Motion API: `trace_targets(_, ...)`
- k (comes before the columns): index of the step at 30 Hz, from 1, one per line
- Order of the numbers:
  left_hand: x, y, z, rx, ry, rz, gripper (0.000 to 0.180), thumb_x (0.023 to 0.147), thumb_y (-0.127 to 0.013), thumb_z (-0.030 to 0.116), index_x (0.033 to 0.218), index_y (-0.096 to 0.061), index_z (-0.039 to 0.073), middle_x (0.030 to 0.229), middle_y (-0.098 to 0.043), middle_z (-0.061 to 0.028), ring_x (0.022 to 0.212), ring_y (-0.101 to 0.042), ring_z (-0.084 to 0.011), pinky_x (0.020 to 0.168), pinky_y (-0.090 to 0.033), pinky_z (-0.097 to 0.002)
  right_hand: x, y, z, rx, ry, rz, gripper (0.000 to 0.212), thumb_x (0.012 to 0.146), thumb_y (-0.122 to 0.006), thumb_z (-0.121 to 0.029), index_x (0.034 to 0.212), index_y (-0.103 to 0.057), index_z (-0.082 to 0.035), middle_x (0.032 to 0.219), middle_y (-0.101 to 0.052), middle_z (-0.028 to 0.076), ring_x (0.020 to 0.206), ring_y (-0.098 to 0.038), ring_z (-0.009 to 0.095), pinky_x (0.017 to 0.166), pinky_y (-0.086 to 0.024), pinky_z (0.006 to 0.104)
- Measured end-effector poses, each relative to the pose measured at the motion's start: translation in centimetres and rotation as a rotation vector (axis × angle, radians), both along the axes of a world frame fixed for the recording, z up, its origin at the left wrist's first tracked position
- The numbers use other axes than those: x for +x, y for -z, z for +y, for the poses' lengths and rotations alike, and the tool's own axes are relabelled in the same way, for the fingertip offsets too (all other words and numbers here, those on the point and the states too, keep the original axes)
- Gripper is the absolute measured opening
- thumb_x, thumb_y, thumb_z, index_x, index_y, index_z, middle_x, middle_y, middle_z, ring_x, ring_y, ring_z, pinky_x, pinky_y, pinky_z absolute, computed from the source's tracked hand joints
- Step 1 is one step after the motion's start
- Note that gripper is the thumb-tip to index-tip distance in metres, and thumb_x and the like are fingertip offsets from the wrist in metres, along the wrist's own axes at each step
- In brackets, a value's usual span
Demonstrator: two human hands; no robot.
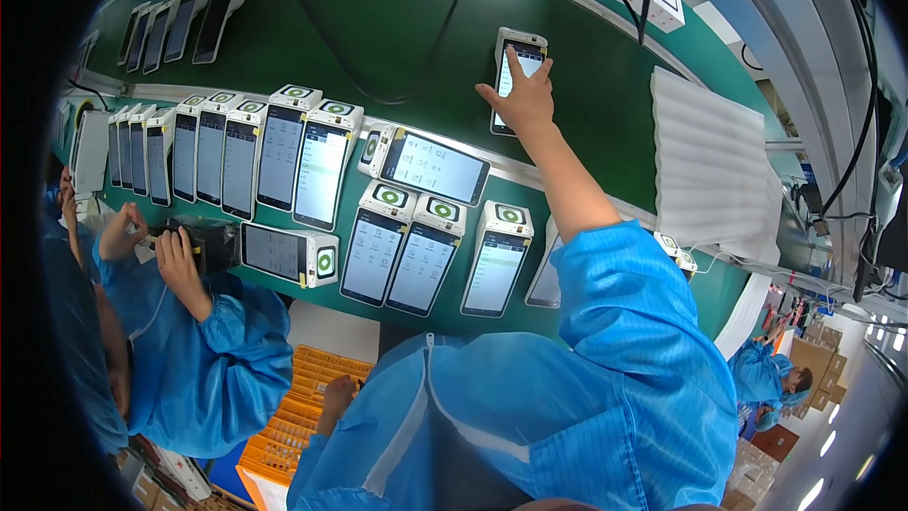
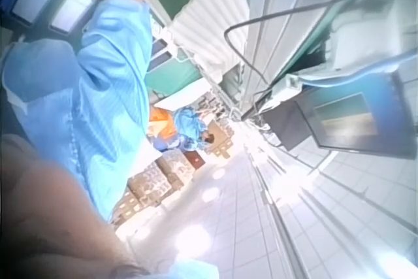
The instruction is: The person inspects and tests multiple handheld electronic devices by hand on an electronics factory assembly line.
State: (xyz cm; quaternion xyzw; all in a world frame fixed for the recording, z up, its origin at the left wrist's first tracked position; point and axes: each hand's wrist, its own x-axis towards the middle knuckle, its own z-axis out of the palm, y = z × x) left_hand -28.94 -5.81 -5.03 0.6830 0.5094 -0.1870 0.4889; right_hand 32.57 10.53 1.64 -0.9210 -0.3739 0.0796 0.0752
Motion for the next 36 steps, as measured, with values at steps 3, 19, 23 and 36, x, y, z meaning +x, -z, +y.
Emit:
trace_targets(3,2.4,-2.9,1.6,-0.16,-0.293,0.061,0.018,0.075,-0.051,0.02,0.065,-0.052,0.005,0.054,-0.046,-0.0088,0.051,-0.051,-0.0169,0.047,-0.04,-0.0335,0.1,-0.7,-0.1,-0.008,0.003,0.035,0.09,0.068,-0.059,-0.067,0.141,-0.022,-0.031,0.14,-0.014,0.034,0.123,-0.036,0.045,0.097,-0.039,0.0411)
trace_targets(19,2.9,-2.0,1.4,-0.249,-0.364,-0.001,0.021,0.079,-0.05,0.019,0.063,-0.05,0.007,0.056,-0.044,-0.0025,0.053,-0.048,-0.0104,0.047,-0.039,-0.0278,2.3,0.8,-9.0,0.434,0.08,0.444,0.102,0.075,-0.07,-0.036,0.142,0.0,-0.007,0.128,-0.041,0.029,0.107,-0.055,0.031,0.089,-0.045,0.0357)
trace_targets(23,3.2,-1.8,1.3,-0.254,-0.336,-0.06,0.021,0.08,-0.05,0.02,0.064,-0.051,0.007,0.056,-0.045,-0.0022,0.053,-0.049,-0.0102,0.047,-0.039,-0.0272,2.5,0.7,-10.3,0.461,0.047,0.569,0.101,0.075,-0.072,-0.03,0.143,0.0,-0.008,0.123,-0.047,0.026,0.101,-0.057,0.027,0.088,-0.046,0.0337)
trace_targets(36,3.8,-1.6,1.3,-0.324,-0.46,-0.011,0.019,0.082,-0.051,0.02,0.066,-0.051,0.009,0.053,-0.043,0.0015,0.044,-0.042,-0.0079,0.038,-0.033,-0.0253,1.6,0.9,-10.6,0.242,-0.129,0.199,0.077,0.081,-0.06,-0.041,0.138,-0.027,-0.002,0.122,-0.047,0.022,0.113,-0.046,0.034,0.093,-0.04,0.0378)
